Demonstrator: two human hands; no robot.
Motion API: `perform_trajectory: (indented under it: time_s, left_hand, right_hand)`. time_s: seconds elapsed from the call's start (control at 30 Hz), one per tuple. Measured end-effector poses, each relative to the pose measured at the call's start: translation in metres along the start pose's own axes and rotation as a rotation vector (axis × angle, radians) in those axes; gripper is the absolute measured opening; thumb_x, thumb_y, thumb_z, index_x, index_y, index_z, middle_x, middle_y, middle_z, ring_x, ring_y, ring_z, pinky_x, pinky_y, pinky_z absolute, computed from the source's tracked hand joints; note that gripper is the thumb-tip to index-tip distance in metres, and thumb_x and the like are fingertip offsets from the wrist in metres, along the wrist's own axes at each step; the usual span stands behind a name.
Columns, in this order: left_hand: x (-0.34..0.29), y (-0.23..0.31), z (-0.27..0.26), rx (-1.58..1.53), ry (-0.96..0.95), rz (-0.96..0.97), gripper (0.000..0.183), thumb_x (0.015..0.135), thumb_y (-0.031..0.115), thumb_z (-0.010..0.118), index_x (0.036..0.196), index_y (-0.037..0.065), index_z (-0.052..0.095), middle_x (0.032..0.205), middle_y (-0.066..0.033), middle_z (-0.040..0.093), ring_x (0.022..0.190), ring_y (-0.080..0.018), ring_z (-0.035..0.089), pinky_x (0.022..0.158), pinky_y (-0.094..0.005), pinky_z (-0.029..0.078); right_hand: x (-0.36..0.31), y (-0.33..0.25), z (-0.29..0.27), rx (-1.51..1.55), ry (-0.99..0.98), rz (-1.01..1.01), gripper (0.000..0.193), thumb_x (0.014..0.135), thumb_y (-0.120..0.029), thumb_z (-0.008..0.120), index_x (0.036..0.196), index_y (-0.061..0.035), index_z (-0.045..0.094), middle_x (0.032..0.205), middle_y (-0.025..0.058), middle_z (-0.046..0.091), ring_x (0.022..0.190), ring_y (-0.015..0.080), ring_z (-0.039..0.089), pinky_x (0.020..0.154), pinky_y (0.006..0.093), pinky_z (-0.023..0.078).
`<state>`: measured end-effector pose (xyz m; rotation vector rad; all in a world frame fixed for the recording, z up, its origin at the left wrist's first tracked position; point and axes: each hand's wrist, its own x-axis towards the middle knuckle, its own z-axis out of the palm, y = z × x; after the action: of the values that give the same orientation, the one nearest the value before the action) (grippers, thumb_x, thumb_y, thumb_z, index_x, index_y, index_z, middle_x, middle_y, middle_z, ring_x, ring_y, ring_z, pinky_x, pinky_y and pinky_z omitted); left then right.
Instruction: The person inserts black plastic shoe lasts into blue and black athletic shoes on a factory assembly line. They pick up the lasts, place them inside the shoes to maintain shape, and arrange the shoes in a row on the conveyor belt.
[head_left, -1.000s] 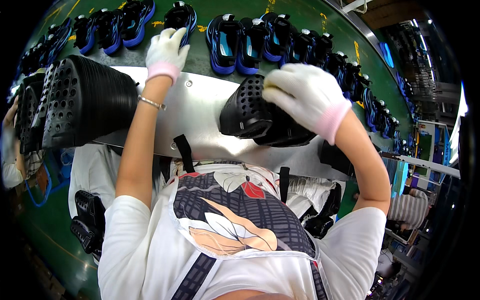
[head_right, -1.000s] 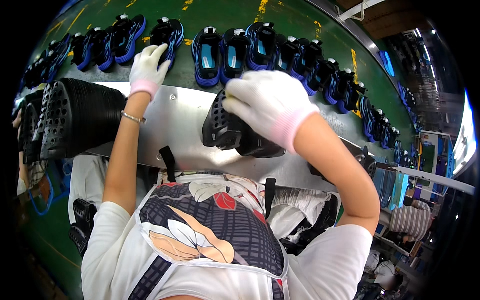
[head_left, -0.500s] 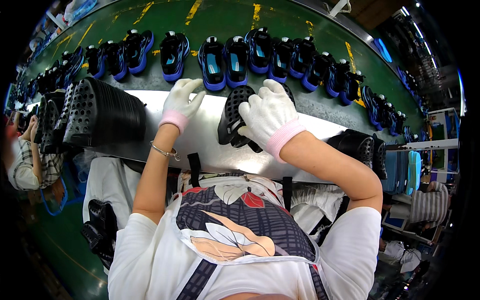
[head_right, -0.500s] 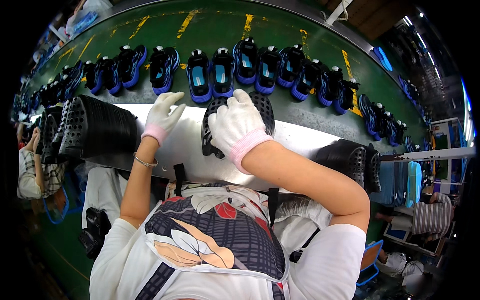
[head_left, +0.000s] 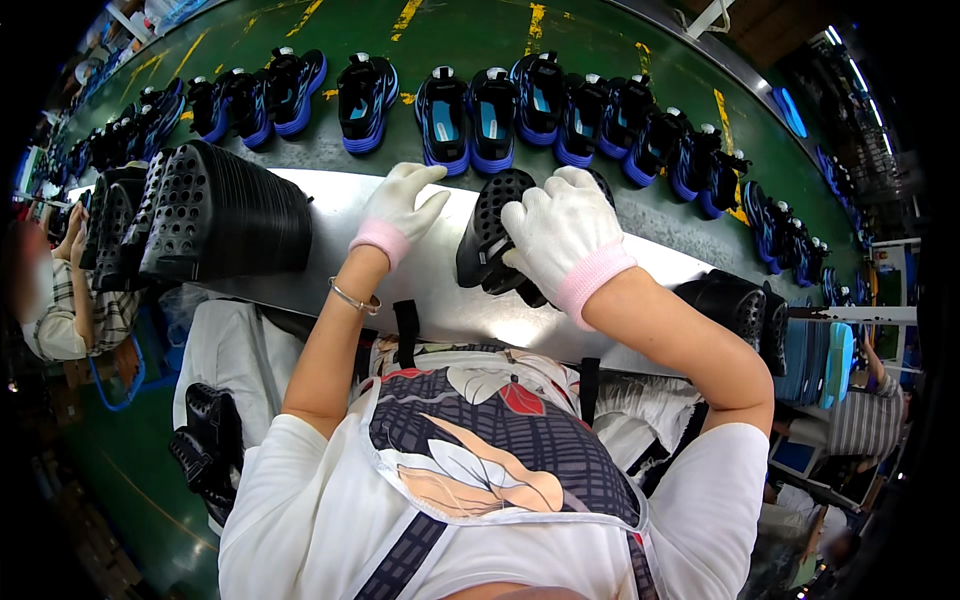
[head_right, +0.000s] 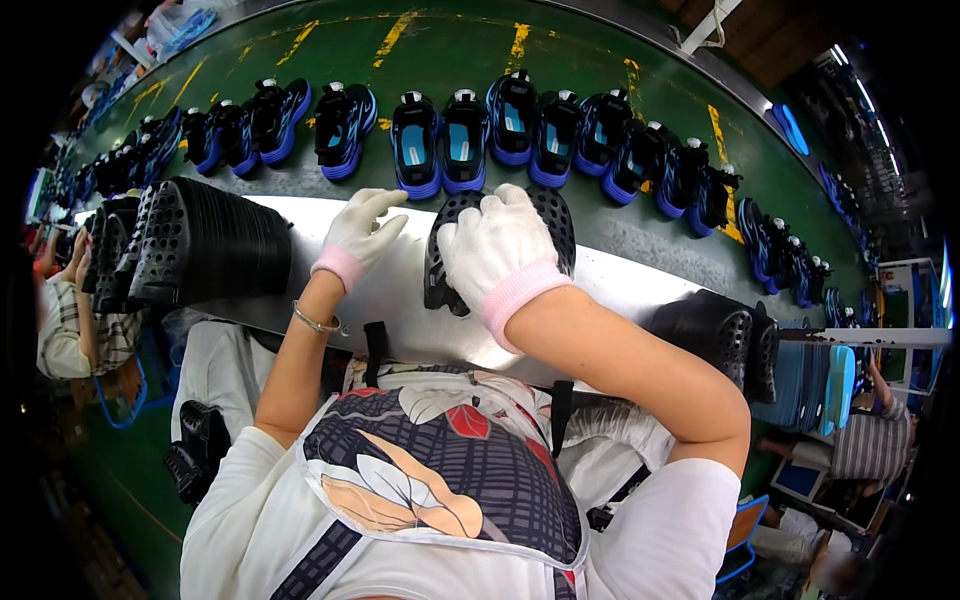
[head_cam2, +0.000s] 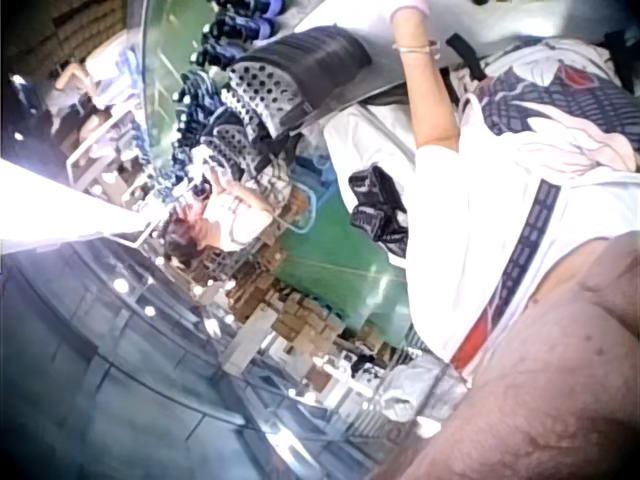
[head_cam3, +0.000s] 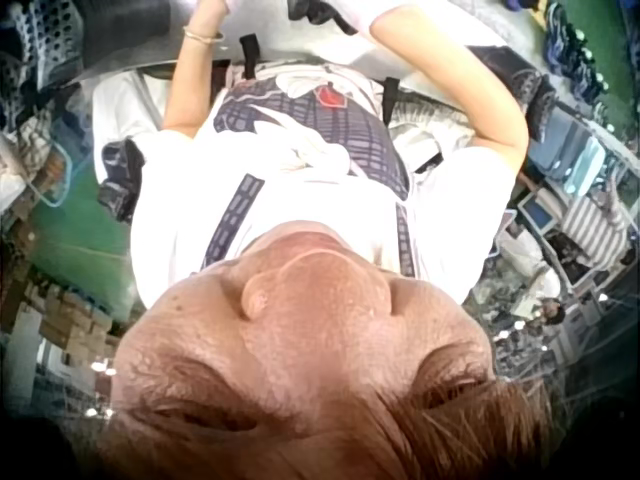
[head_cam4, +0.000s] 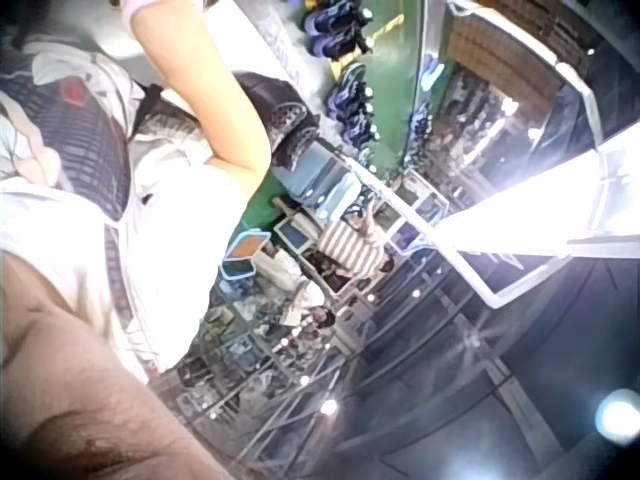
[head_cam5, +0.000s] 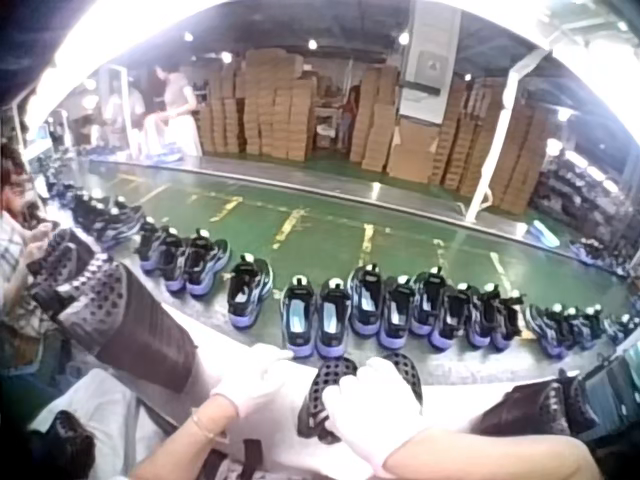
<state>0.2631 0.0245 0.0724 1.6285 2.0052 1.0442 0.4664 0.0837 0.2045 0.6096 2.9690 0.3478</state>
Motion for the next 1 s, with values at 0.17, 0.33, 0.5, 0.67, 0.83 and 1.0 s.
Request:
perform_trajectory:
  time_s: [0.17, 0.33, 0.5, 0.67, 0.83, 1.0]
  left_hand:
    - [0.000, -0.004, 0.006, -0.052, -0.007, -0.025, 0.033, 0.086, 0.023, 0.063, 0.115, 0.008, 0.066, 0.115, -0.0143, 0.060, 0.102, -0.0284, 0.060, 0.087, -0.0352, 0.050]
    - [-0.002, -0.004, 0.007, -0.050, -0.024, -0.039, 0.032, 0.087, 0.020, 0.063, 0.117, 0.007, 0.065, 0.116, -0.0138, 0.059, 0.098, -0.0250, 0.063, 0.083, -0.0330, 0.055]
    - [-0.003, -0.003, 0.001, -0.121, -0.048, -0.089, 0.032, 0.087, 0.017, 0.063, 0.117, 0.005, 0.065, 0.115, -0.0150, 0.060, 0.095, -0.0249, 0.064, 0.083, -0.0328, 0.055]
    - [-0.003, -0.002, 0.000, -0.185, -0.065, -0.078, 0.030, 0.088, 0.018, 0.063, 0.116, 0.007, 0.065, 0.111, -0.0135, 0.061, 0.093, -0.0252, 0.064, 0.079, -0.0331, 0.053]
    - [0.002, -0.015, 0.013, -0.165, -0.079, 0.016, 0.029, 0.090, 0.016, 0.063, 0.117, 0.008, 0.064, 0.107, -0.0102, 0.062, 0.087, -0.0205, 0.064, 0.077, -0.0310, 0.053]
    - [0.006, -0.017, 0.014, -0.145, -0.118, 0.040, 0.031, 0.091, 0.015, 0.061, 0.121, 0.006, 0.063, 0.109, -0.0076, 0.063, 0.090, -0.0170, 0.061, 0.081, -0.0288, 0.049]
  right_hand:
    - [0.004, -0.002, -0.002, 0.027, -0.167, 0.051, 0.036, 0.073, -0.039, 0.075, 0.088, -0.0092, 0.064, 0.084, 0.0067, 0.065, 0.087, 0.0232, 0.063, 0.089, 0.0358, 0.043]
    - [0.012, -0.001, -0.011, 0.079, -0.254, 0.009, 0.037, 0.074, -0.039, 0.075, 0.091, -0.0086, 0.063, 0.086, 0.0076, 0.066, 0.089, 0.0238, 0.064, 0.087, 0.0350, 0.044]
    - [0.012, 0.001, -0.009, 0.127, -0.210, -0.028, 0.031, 0.073, -0.035, 0.075, 0.087, -0.0090, 0.064, 0.085, 0.0082, 0.066, 0.085, 0.0244, 0.064, 0.082, 0.0354, 0.046]
    - [0.012, 0.001, -0.002, 0.115, -0.197, 0.034, 0.025, 0.075, -0.032, 0.072, 0.086, -0.0099, 0.065, 0.083, 0.0074, 0.066, 0.084, 0.0231, 0.065, 0.079, 0.0346, 0.045]
    - [0.017, 0.008, -0.010, 0.164, -0.383, -0.025, 0.021, 0.076, -0.030, 0.069, 0.085, -0.0111, 0.072, 0.088, 0.0081, 0.071, 0.089, 0.0220, 0.067, 0.077, 0.0349, 0.045]
    - [0.017, 0.013, -0.002, 0.171, -0.385, -0.062, 0.019, 0.075, -0.031, 0.069, 0.084, -0.0154, 0.073, 0.086, 0.0025, 0.072, 0.086, 0.0202, 0.067, 0.077, 0.0344, 0.045]
